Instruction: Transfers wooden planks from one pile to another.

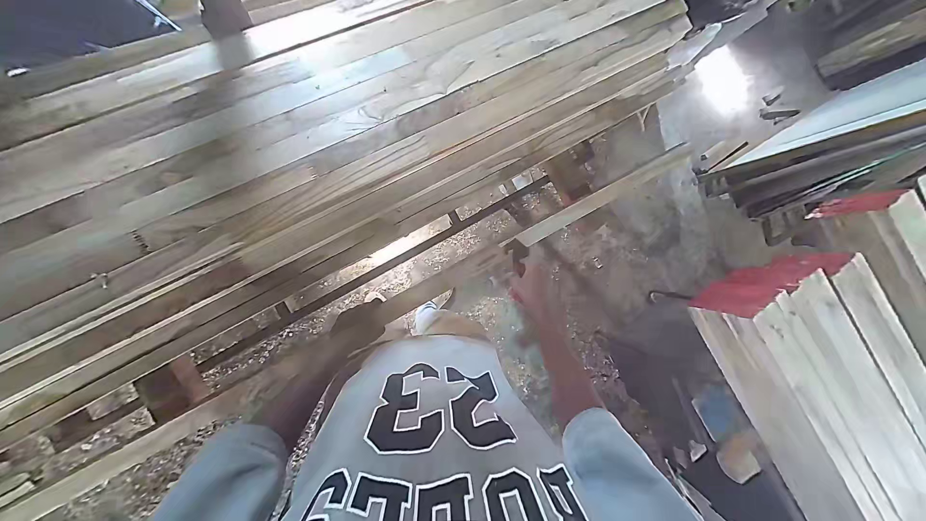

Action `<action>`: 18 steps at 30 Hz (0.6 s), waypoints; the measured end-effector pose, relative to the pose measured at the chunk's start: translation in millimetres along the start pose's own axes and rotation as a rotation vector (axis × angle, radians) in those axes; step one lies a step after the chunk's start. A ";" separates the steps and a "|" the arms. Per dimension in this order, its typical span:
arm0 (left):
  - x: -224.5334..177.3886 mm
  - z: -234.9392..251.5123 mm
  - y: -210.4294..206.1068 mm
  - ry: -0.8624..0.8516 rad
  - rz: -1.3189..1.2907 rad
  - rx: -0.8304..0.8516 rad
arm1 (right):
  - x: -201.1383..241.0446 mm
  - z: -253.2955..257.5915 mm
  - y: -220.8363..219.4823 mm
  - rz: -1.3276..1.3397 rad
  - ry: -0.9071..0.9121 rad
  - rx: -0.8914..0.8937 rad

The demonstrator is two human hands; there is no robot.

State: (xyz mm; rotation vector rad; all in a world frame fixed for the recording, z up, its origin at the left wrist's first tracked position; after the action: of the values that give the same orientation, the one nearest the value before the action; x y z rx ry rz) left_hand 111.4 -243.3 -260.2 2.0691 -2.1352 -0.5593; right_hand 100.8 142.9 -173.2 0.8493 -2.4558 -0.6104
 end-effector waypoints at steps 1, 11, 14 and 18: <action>-0.6 -2.5 -1.2 0.007 -0.005 -0.030 | 8.3 -4.4 -12.8 0.008 0.024 0.056; -6.6 -15.4 -1.4 0.007 -0.037 -0.080 | 10.7 -18.3 -1.9 -0.008 0.025 -0.033; -7.4 -15.4 1.8 0.011 -0.040 -0.082 | 26.3 -20.9 -20.5 -0.137 -0.021 0.041; -6.8 -15.8 -5.7 0.027 -0.067 -0.107 | 6.1 -29.7 -19.3 -0.058 0.017 0.107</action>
State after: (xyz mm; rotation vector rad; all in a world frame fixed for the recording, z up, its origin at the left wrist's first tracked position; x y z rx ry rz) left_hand 122.4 -239.5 -246.3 2.0841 -1.9823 -0.6356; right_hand 121.7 117.6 -158.5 0.9667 -2.4738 -0.4933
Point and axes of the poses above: each hand's wrist, its own z-axis towards the middle knuckle, its own y-axis out of the back of the hand, x = y × z, the point moved 4 cm from there along z, towards the middle knuckle, and after that the axes turned 12 degrees about x, right-handed, at the moved point
